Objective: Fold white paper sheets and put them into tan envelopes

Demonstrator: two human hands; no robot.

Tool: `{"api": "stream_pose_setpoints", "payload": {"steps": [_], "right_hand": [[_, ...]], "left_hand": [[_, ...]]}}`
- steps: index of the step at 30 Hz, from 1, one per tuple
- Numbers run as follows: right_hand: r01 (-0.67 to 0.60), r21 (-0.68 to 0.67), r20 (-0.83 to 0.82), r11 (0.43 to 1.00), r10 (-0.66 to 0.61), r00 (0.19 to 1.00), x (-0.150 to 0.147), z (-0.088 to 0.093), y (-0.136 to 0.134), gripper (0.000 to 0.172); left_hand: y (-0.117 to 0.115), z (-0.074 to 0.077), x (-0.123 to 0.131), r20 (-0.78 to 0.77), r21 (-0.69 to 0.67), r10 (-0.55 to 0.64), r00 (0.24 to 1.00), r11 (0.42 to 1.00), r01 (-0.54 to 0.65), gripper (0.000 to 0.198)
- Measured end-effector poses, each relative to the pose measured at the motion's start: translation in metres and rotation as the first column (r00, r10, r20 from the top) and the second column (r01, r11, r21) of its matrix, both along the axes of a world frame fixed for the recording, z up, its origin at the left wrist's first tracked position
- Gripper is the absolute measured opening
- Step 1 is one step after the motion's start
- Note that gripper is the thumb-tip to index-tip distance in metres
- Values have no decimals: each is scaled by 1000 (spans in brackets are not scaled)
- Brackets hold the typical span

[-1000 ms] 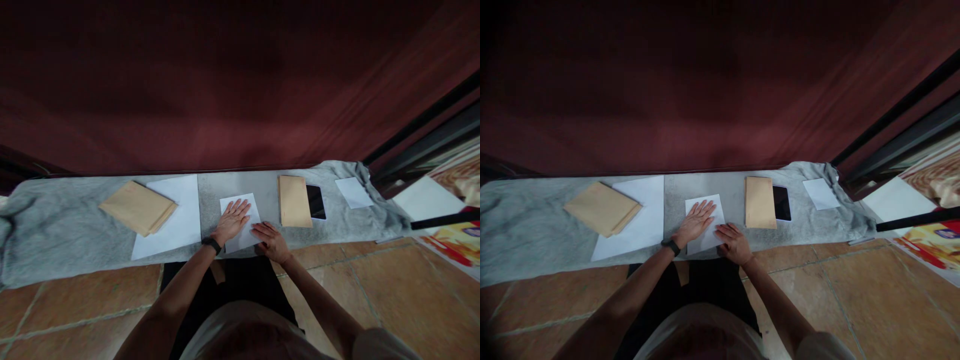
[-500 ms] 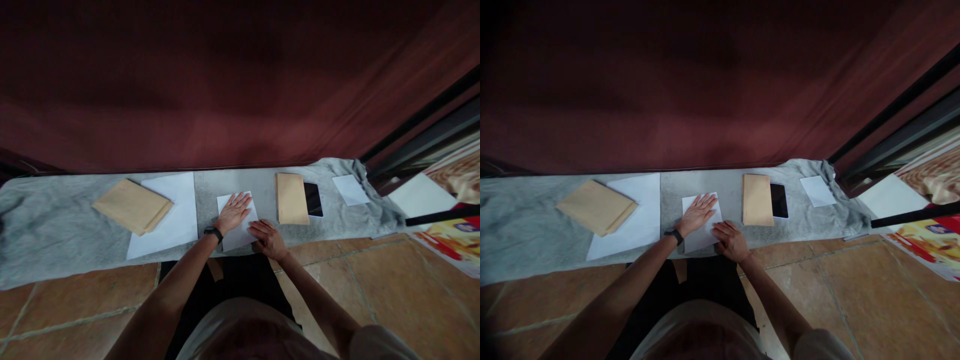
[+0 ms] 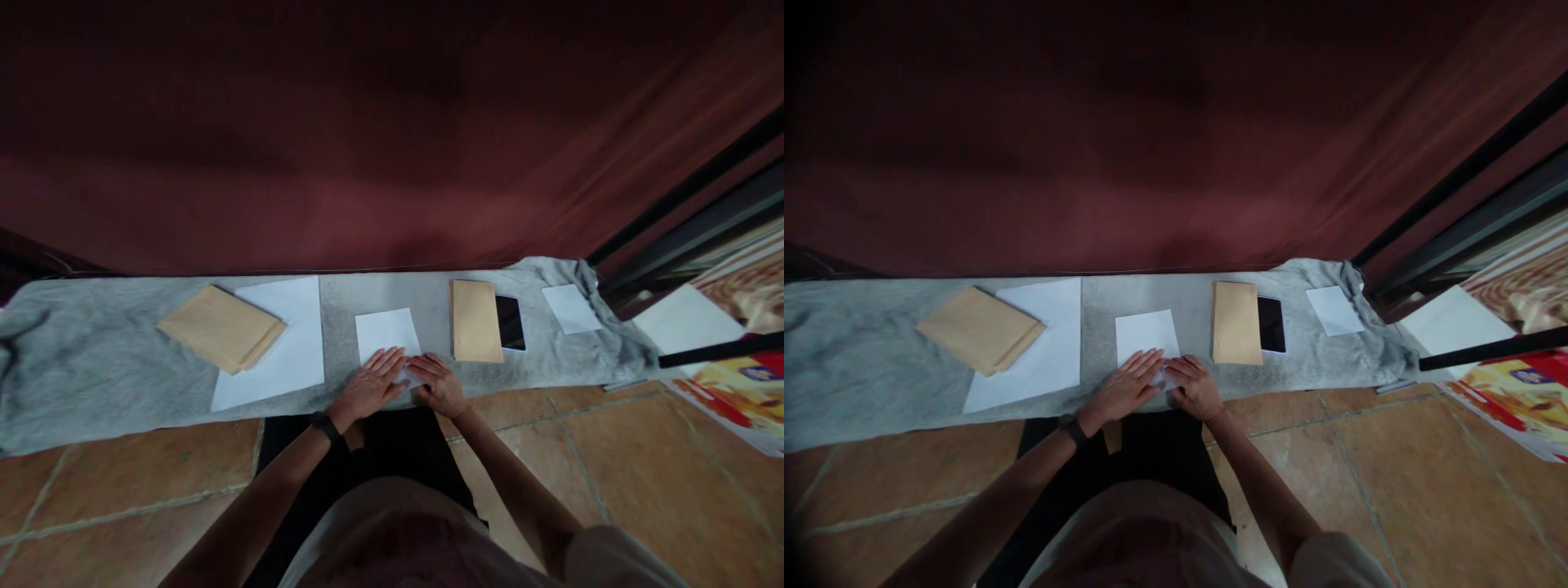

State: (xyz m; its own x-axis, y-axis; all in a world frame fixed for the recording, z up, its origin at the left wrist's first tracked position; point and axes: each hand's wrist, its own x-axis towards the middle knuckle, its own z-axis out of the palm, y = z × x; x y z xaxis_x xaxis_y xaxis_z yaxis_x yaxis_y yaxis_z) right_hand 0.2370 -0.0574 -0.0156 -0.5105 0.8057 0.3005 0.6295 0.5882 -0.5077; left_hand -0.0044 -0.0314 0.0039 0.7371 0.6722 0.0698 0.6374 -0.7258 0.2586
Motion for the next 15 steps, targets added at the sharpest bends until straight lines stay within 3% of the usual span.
{"api": "stream_pose_setpoints", "payload": {"steps": [4,8,15], "right_hand": [[36,-14,-36,999,-37,999,-1,-1,0,49],[49,-22,-106,999,-51,993,-1,0,1,40],[51,-72,-208,996,-65,976,-2,3,-9,27]], "left_hand": [[-22,2,-15,47,-7,-12,999,1000,13,65],[-30,-7,-28,200,-31,108,974,994,-104,46],[-43,-9,-42,527,-162,349,775,937,-311,23]]}}
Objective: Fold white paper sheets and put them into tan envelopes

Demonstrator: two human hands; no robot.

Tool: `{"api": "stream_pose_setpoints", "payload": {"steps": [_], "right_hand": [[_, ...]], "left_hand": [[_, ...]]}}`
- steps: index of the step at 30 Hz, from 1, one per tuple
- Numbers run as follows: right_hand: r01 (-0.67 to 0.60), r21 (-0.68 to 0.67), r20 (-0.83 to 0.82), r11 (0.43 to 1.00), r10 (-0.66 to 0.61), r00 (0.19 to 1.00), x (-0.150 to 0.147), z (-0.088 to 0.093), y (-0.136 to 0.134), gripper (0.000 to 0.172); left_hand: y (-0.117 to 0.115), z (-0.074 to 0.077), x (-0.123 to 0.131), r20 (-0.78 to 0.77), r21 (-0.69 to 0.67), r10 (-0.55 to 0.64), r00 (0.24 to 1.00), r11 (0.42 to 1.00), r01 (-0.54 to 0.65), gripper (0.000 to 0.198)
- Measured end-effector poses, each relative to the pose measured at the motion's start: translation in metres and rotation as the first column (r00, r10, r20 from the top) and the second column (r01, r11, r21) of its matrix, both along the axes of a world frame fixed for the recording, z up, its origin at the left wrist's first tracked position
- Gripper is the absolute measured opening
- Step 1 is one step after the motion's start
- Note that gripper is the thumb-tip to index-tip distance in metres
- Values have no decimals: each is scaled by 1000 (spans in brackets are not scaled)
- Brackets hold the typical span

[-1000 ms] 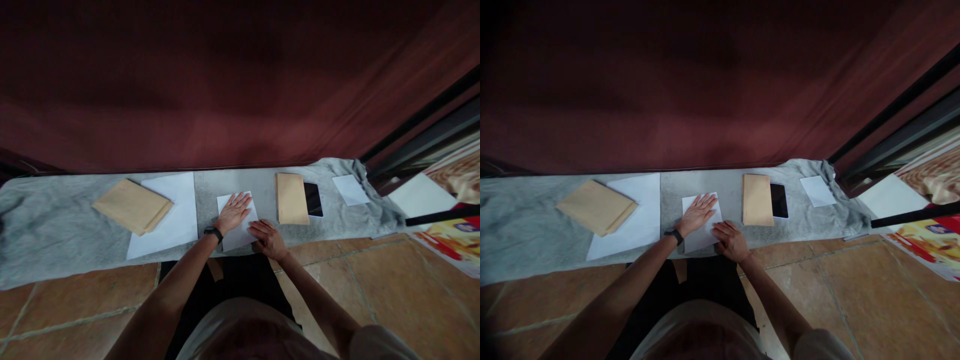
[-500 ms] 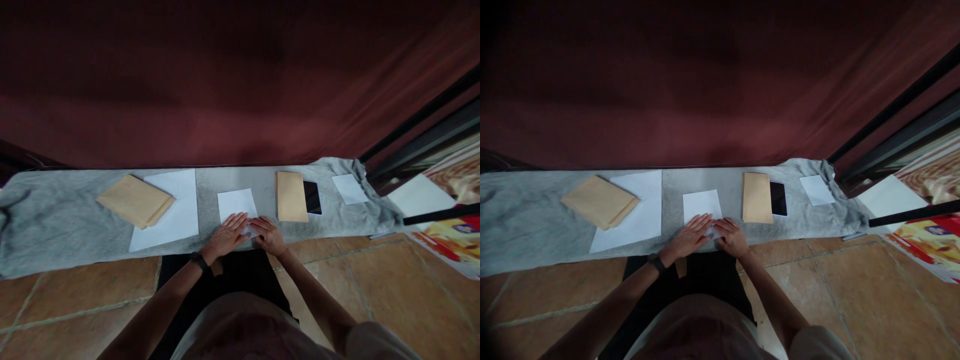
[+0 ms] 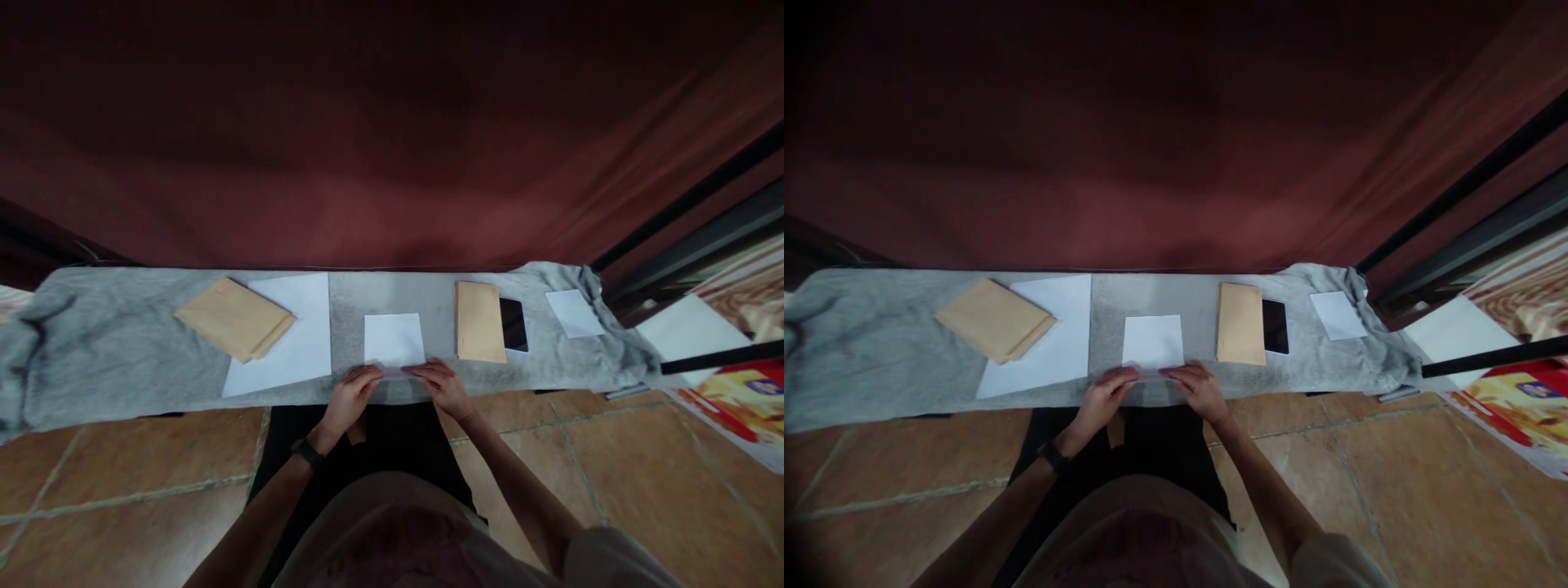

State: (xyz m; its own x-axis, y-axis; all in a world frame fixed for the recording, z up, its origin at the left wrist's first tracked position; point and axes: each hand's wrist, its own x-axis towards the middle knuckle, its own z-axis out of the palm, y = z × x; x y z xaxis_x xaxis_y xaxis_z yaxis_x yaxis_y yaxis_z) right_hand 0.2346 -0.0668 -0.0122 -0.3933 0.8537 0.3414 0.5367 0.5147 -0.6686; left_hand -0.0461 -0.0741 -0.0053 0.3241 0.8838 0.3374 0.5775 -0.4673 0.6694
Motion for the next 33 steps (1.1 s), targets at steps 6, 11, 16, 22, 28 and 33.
{"api": "stream_pose_setpoints", "payload": {"steps": [6,11,16,22,28,33], "right_hand": [[41,4,-35,999,-40,999,3,1,-1,24],[88,-44,-15,995,-88,996,1,3,9,25],[118,-63,-7,991,-119,993,-5,5,22,24],[310,-135,67,941,-303,950,-13,4,36,20],[366,-120,70,923,-360,930,-21,3,44,27],[332,-87,14,939,-332,943,-22,1,44,37]], "left_hand": [[-4,0,-7,73,-52,76,994,996,-73,17],[11,-6,-11,112,-101,177,978,981,-166,15],[18,-3,-10,65,-96,229,971,970,-222,12],[24,0,-2,18,-120,357,934,928,-353,15],[30,6,3,-6,-213,416,910,888,-407,21],[29,14,4,-5,-290,398,918,878,-382,28]]}}
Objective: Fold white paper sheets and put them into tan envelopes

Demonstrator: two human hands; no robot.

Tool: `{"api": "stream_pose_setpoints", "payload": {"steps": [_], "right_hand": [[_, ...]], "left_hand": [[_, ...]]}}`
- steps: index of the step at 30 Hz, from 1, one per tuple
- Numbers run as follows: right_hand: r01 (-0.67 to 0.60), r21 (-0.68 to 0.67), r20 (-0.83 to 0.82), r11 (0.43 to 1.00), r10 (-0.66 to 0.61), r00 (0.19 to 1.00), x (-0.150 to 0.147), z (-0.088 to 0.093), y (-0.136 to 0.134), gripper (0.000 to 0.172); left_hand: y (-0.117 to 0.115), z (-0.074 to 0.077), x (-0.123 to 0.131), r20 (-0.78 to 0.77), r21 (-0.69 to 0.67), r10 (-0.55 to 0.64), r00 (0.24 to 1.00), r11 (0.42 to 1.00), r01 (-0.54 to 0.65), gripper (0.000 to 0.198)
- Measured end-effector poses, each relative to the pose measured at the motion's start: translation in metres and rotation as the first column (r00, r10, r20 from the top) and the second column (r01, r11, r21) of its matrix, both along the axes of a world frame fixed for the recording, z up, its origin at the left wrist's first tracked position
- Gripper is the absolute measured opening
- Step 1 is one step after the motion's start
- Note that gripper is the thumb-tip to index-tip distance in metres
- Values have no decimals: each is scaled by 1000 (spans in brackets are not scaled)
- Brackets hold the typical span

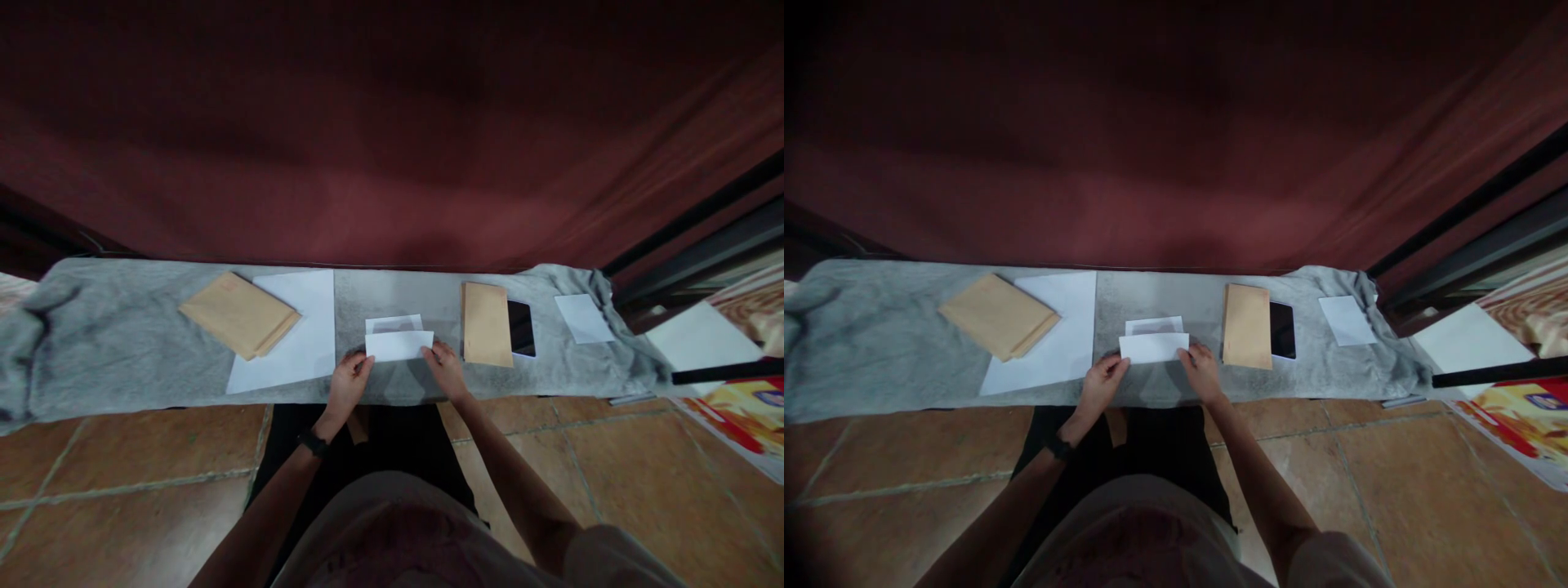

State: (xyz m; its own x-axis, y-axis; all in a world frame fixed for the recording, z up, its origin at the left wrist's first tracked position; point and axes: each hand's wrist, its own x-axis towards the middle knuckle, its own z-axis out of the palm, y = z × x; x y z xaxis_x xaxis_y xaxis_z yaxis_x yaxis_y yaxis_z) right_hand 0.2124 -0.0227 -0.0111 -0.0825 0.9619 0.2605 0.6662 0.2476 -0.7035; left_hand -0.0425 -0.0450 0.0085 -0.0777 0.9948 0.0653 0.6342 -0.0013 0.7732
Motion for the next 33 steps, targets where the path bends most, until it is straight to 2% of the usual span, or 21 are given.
{"api": "stream_pose_setpoints", "payload": {"steps": [4,12,21,28,33], "right_hand": [[33,3,28,999,-33,999,-3,0,4,38],[175,-34,159,984,-168,973,-16,3,14,24],[200,36,154,979,-203,967,-22,0,24,24],[218,107,180,970,-234,955,-26,-2,29,24],[236,92,227,967,-251,941,-30,2,30,26]], "left_hand": [[4,4,4,-15,-40,41,999,998,-42,33],[15,15,12,-150,-133,104,983,983,-124,31],[35,30,14,-297,-319,89,951,929,-186,35],[43,33,16,-390,-338,91,916,912,-234,34],[47,36,17,-420,-364,95,903,893,-263,35]]}}
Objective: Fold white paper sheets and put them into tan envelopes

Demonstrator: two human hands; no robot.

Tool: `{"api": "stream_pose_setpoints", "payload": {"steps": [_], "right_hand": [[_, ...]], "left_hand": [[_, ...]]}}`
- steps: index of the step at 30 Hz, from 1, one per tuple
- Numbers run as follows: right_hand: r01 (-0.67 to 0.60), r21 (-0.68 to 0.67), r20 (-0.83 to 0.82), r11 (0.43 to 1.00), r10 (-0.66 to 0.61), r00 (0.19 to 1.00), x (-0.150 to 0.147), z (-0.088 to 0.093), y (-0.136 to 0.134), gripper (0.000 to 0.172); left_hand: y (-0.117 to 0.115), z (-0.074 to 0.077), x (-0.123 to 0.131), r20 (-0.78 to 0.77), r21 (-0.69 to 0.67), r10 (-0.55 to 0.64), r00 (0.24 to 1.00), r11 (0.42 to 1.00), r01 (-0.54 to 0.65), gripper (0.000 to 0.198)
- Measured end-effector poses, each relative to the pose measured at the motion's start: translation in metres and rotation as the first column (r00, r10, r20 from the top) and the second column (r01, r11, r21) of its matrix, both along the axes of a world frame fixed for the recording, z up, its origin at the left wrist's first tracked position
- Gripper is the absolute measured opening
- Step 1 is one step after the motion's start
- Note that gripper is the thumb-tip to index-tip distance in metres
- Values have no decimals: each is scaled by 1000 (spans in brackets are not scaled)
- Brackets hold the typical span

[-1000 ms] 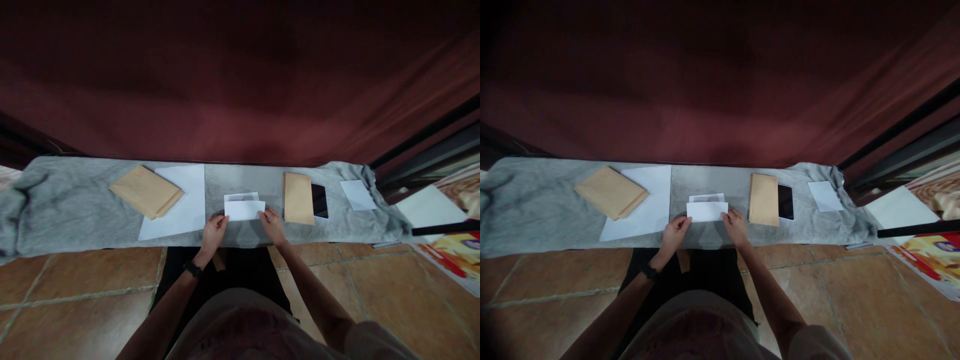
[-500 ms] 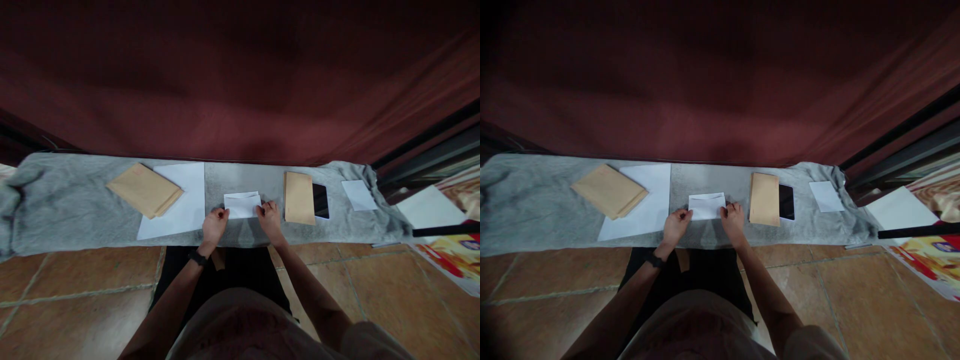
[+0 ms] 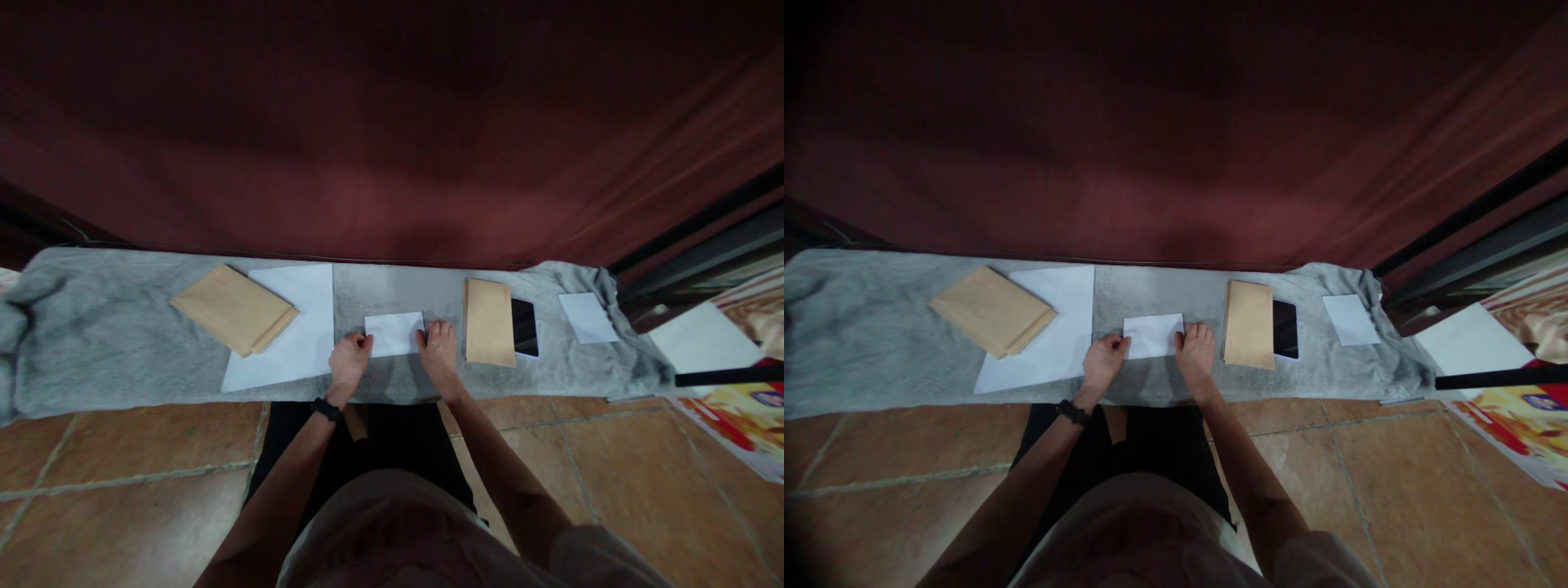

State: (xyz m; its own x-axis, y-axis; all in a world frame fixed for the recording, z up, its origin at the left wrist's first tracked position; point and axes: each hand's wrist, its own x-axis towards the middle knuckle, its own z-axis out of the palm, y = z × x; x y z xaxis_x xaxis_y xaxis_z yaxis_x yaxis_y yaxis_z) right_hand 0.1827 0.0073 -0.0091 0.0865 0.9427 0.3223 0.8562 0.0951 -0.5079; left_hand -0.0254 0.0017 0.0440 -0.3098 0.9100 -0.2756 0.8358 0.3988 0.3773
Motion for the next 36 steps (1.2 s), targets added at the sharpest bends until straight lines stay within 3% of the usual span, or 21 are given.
{"api": "stream_pose_setpoints", "payload": {"steps": [5,8,12,15,27,36], "right_hand": [[-39,-67,10,997,40,999,-6,10,-4,33],[-167,-65,24,984,169,985,-17,16,-10,37],[-388,-42,47,921,390,920,-37,17,-24,41],[-455,-69,79,888,460,885,-47,11,-35,48],[-351,-108,99,930,361,927,-34,0,-49,62],[-195,-60,278,979,204,939,-17,-7,-53,62]], "left_hand": [[5,1,0,-12,-25,-18,1000,1000,17,32],[6,3,1,-8,-41,-10,1000,999,9,32],[6,5,2,-3,-28,-22,1000,999,22,33],[5,4,2,-4,-17,-34,999,999,34,32],[-1,-9,5,-94,21,-63,994,998,65,36],[-4,-8,7,-150,8,-72,986,997,74,35]]}}
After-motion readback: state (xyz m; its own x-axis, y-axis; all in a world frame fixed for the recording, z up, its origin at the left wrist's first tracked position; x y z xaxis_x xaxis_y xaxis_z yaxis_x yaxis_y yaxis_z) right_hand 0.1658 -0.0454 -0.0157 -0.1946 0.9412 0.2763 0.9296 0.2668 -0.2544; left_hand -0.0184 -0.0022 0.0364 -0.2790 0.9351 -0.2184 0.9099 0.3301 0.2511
